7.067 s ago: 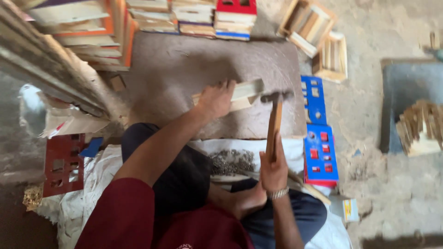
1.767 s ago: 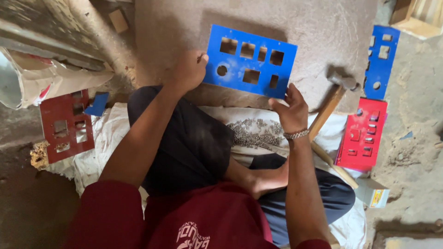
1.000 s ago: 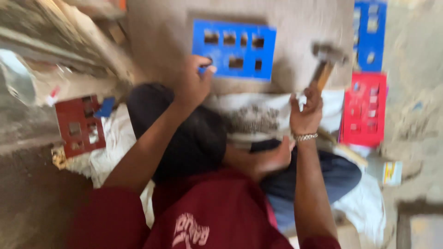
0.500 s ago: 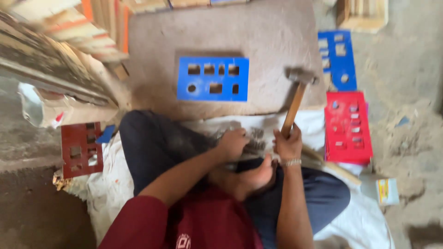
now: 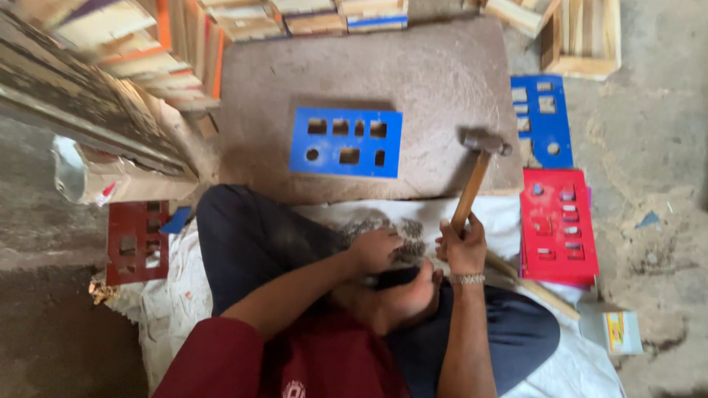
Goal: The person sits on the floor and uses a hammer to drive nails into red and blue plastic templates placed on a cushion. They repeatedly pick up nails, position them in the template holes, and hammer them in, then remove the template to reveal a small wooden box frame.
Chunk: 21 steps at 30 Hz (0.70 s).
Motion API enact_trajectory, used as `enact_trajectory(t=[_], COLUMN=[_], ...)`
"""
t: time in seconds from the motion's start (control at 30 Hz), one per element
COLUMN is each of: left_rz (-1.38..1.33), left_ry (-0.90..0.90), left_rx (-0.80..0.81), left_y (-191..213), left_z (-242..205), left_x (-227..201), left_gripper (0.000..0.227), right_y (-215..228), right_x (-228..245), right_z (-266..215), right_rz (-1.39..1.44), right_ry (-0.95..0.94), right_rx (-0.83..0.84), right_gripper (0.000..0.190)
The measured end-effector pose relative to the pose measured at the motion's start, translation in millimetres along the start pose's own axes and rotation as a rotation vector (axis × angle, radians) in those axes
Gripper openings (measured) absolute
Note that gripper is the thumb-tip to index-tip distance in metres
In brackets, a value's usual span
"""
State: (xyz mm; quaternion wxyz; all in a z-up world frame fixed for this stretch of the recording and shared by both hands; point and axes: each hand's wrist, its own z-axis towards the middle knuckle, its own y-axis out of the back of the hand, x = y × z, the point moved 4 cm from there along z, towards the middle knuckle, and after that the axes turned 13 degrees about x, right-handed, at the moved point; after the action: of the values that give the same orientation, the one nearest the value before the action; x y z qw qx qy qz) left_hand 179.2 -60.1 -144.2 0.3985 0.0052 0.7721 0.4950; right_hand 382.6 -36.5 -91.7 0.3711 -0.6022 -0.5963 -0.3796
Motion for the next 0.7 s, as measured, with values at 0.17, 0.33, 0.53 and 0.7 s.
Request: enact_trajectory(t=[0.17, 0.33, 0.53, 0.7], left_rz=[0.098, 0.005, -0.272, -0.623], left_ry=[0.029, 0.031, 0.063, 0.015], left_rx=[0.061, -0.028, -0.073, -0.184], left_y=[-11, 0, 6, 20], left_z=[4, 0, -7, -11], left_x=[3, 2, -5, -8], left_gripper=[0.01, 0.011, 0.015, 0.023], right_y=[1, 0, 1, -2], right_x=[-4, -5, -7, -4], right_z=[2, 8, 6, 2], right_rz=[-0.031, -0.05, -0.08, -0.064], right_ry=[0.006, 0.001, -0.005, -0.021], right_rx=[0.0, -0.006, -0.009, -0.009], right_gripper=[0.069, 0.07, 0.067, 0.067])
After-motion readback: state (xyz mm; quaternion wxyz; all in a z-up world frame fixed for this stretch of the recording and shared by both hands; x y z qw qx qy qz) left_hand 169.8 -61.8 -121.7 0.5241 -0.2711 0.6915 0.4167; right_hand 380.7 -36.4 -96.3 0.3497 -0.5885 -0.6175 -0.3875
